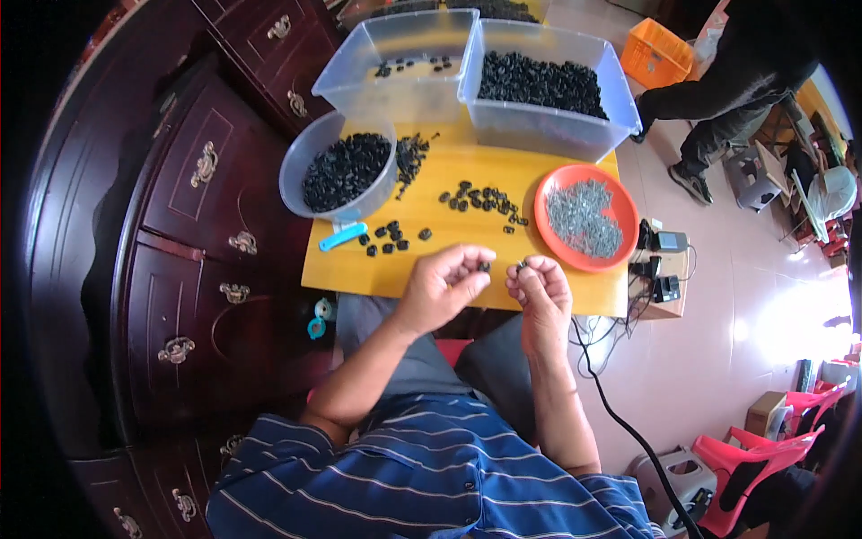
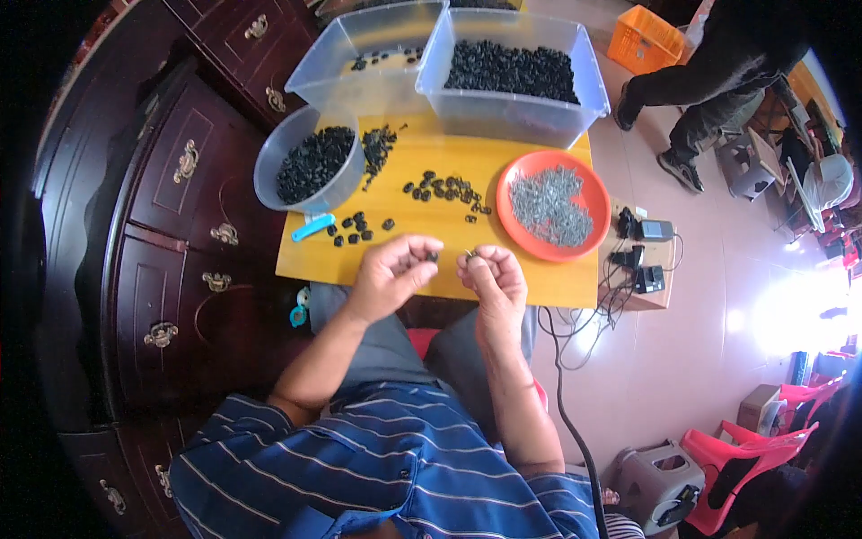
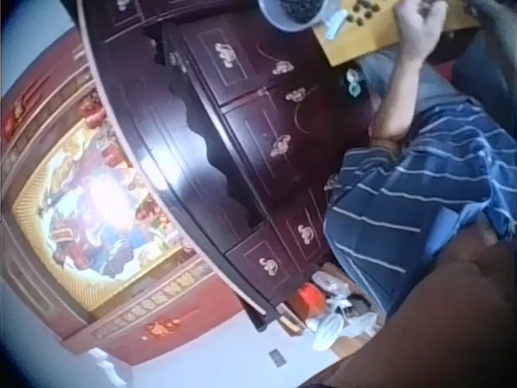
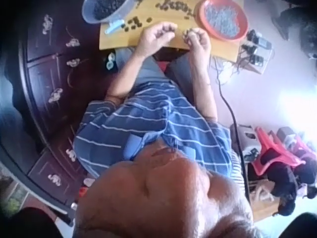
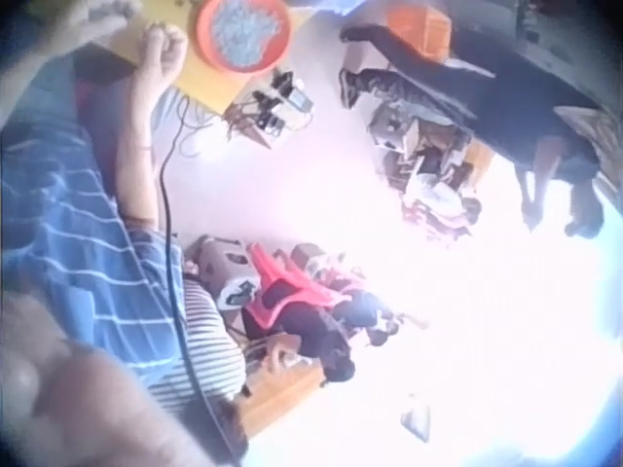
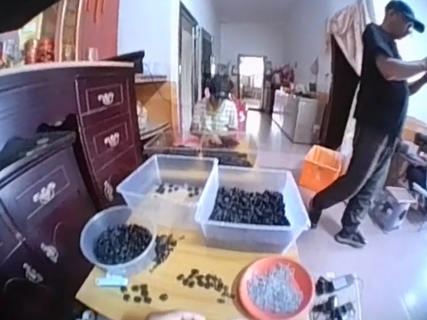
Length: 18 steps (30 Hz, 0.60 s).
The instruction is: The person assembles small hardware components by picking up plastic pieces and metal screws from the table and fitting them together by hand.
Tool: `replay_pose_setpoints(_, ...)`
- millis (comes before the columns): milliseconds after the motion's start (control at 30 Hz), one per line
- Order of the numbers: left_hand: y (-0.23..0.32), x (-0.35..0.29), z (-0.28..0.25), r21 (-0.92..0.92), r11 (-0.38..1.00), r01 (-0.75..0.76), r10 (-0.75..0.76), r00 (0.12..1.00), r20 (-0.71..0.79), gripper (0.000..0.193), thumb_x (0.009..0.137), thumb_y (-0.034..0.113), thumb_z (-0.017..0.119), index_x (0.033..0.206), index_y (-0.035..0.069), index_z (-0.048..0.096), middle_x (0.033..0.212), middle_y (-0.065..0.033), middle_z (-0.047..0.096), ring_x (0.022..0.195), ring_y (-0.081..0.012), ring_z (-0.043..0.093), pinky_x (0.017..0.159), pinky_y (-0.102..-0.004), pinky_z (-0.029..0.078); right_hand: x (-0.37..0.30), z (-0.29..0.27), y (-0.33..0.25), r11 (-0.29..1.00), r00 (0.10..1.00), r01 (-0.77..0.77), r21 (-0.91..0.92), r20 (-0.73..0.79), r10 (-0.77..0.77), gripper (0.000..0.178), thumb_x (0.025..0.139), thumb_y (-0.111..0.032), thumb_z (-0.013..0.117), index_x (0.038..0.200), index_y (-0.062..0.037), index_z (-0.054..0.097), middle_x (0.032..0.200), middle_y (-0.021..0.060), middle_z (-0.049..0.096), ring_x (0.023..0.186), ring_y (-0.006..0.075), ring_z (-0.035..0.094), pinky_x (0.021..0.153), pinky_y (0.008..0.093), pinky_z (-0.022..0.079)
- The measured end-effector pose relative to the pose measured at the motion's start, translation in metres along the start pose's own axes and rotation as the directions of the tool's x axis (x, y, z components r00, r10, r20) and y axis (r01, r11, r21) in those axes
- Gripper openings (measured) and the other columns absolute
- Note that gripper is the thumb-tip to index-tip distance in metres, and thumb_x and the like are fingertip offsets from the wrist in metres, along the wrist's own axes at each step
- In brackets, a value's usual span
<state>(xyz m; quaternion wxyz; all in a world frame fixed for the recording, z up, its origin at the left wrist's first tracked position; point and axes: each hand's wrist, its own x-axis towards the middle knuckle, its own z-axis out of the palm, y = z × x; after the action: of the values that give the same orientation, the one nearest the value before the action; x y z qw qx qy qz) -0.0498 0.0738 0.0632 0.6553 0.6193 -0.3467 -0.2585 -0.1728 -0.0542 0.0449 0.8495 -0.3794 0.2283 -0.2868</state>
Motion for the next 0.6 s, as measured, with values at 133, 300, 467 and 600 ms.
replay_pose_setpoints(133, 0.007, 0.007, -0.009, 0.194, 0.978, -0.079, 0.077, 0.997, 0.022, 0.027, 0.092, -0.004, 0.069, 0.119, -0.001, 0.066, 0.093, 0.0007, 0.065, 0.079, -0.0028, 0.060, 0.071, -0.0193, 0.051, -0.003, 0.002, 0.009, 0.998, 0.999, 0.034, -0.060, 0.013, -0.033, 0.013, 0.098, -0.006, 0.066, 0.110, -0.0034, 0.061, 0.095, 0.0073, 0.070, 0.084, 0.0127, 0.066, 0.081, 0.0259, 0.053)
replay_pose_setpoints(300, 0.012, 0.005, -0.008, 0.249, 0.959, -0.133, 0.124, 0.991, 0.052, 0.027, 0.089, -0.003, 0.072, 0.116, -0.001, 0.068, 0.090, -0.0009, 0.064, 0.075, -0.0043, 0.060, 0.067, -0.0200, 0.051, -0.008, 0.000, 0.008, 0.995, 0.998, 0.011, -0.104, 0.059, -0.005, 0.015, 0.099, -0.001, 0.063, 0.113, -0.0005, 0.061, 0.095, 0.0051, 0.069, 0.094, 0.0137, 0.069, 0.088, 0.0278, 0.055)
replay_pose_setpoints(467, 0.017, 0.004, -0.006, 0.282, 0.947, -0.155, 0.140, 0.987, 0.074, 0.026, 0.088, -0.004, 0.073, 0.114, -0.002, 0.069, 0.088, -0.0026, 0.064, 0.074, -0.0059, 0.061, 0.066, -0.0204, 0.051, -0.010, 0.000, 0.009, 0.992, 0.994, 0.038, -0.122, 0.104, -0.025, 0.017, 0.099, -0.001, 0.063, 0.115, 0.0008, 0.060, 0.097, 0.0055, 0.069, 0.094, 0.0135, 0.068, 0.088, 0.0275, 0.054)
replay_pose_setpoints(600, 0.014, 0.005, -0.004, 0.269, 0.944, -0.191, 0.180, 0.982, 0.066, 0.026, 0.086, -0.005, 0.073, 0.111, 0.000, 0.070, 0.082, -0.0029, 0.062, 0.067, -0.0063, 0.059, 0.061, -0.0226, 0.050, -0.009, 0.000, 0.010, 0.991, 0.993, 0.041, -0.130, 0.116, -0.026, 0.017, 0.099, -0.001, 0.063, 0.115, 0.0010, 0.061, 0.096, 0.0052, 0.068, 0.092, 0.0127, 0.067, 0.088, 0.0270, 0.054)
